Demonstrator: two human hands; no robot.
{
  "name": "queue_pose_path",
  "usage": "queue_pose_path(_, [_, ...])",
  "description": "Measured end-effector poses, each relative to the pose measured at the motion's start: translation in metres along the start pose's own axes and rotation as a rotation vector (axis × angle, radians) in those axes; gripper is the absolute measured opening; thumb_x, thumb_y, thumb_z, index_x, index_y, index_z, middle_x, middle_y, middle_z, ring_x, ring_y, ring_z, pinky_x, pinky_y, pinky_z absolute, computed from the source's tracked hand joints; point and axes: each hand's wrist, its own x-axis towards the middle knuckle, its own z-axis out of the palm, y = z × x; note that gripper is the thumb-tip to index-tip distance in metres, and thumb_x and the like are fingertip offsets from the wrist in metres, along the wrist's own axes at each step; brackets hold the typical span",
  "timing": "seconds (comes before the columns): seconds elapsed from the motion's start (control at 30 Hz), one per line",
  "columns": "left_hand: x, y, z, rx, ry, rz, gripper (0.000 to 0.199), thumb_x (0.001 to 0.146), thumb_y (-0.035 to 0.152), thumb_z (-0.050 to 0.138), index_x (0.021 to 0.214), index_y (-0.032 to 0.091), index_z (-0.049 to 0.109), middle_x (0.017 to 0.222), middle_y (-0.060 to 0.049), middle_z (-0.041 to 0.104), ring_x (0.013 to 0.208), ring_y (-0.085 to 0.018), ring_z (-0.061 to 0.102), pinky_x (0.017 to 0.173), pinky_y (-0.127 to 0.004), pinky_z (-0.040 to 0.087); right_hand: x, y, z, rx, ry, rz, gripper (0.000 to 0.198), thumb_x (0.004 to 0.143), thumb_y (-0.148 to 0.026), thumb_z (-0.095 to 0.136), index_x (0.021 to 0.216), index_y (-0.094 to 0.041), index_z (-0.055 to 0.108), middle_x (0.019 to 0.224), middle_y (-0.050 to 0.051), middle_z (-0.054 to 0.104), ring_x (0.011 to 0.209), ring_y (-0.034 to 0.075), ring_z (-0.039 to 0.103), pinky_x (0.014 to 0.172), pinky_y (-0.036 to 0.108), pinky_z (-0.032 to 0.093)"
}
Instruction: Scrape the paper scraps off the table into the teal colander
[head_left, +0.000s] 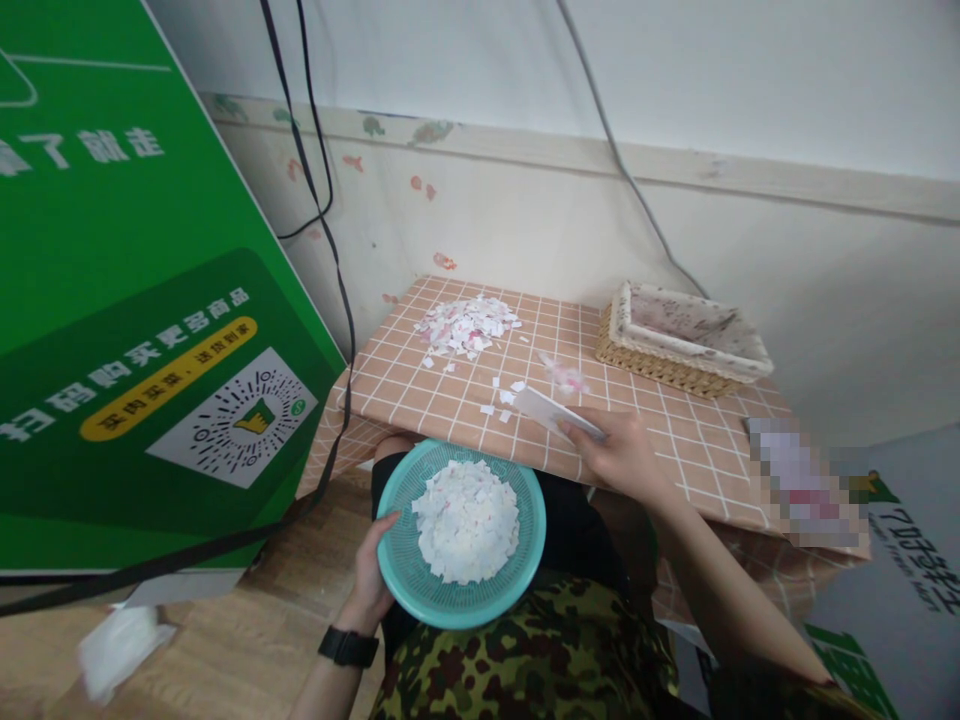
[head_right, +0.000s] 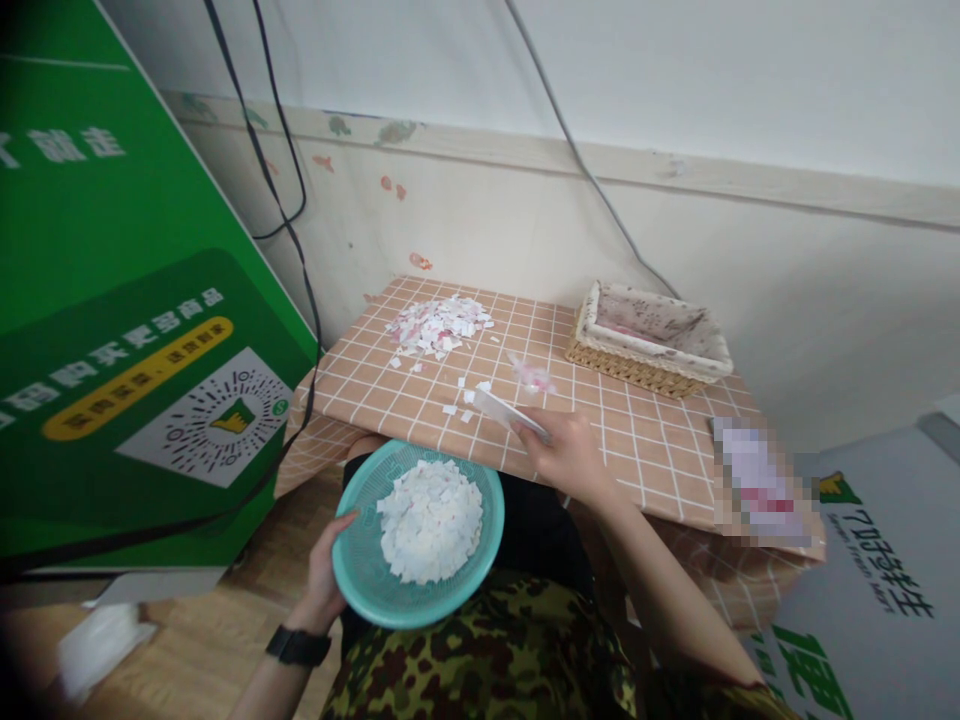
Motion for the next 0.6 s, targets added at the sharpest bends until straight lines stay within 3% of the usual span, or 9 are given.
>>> queue_pose_path(0.17, [-0.001, 0.001, 0.001, -0.005, 0.004, -0.002, 0.015, 0.069, 0.021, 0.062, 0.076, 0.01, 0.07, 0.071, -0.008, 0.073, 0.062, -0.022, 0.067, 0.067, -0.035, 0.054, -0.007, -0.011, 0.003, 0.067, -0.097, -0.098, 0.022, 0.086, -0.023, 0.049, 0.096, -0.021, 0.068, 0.083, 0.003, 0.071, 0.064, 0.014, 0.063, 0.058, 0.025, 0.045])
queue_pose_path(0.33, [-0.002, 0.001, 0.002, 0.006, 0.043, 0.011, 0.011, 0.068, 0.019, 0.062, 0.073, 0.011, 0.07, 0.068, -0.008, 0.073, 0.061, -0.02, 0.067, 0.065, -0.032, 0.054, -0.005, -0.005, 0.004, -0.005, -0.02, -0.047, 0.024, 0.085, -0.025, 0.05, 0.099, -0.019, 0.068, 0.079, 0.004, 0.071, 0.061, 0.015, 0.063, 0.054, 0.026, 0.045])
queue_pose_path(0.6, [0.0, 0.0, 0.0, -0.002, 0.002, 0.012, 0.013, 0.07, 0.02, 0.062, 0.076, 0.012, 0.07, 0.071, -0.007, 0.074, 0.063, -0.021, 0.067, 0.067, -0.033, 0.054, -0.005, -0.011, 0.011, 0.021, -0.076, -0.098, 0.024, 0.086, -0.022, 0.049, 0.102, -0.019, 0.066, 0.088, 0.004, 0.071, 0.069, 0.015, 0.064, 0.062, 0.026, 0.046])
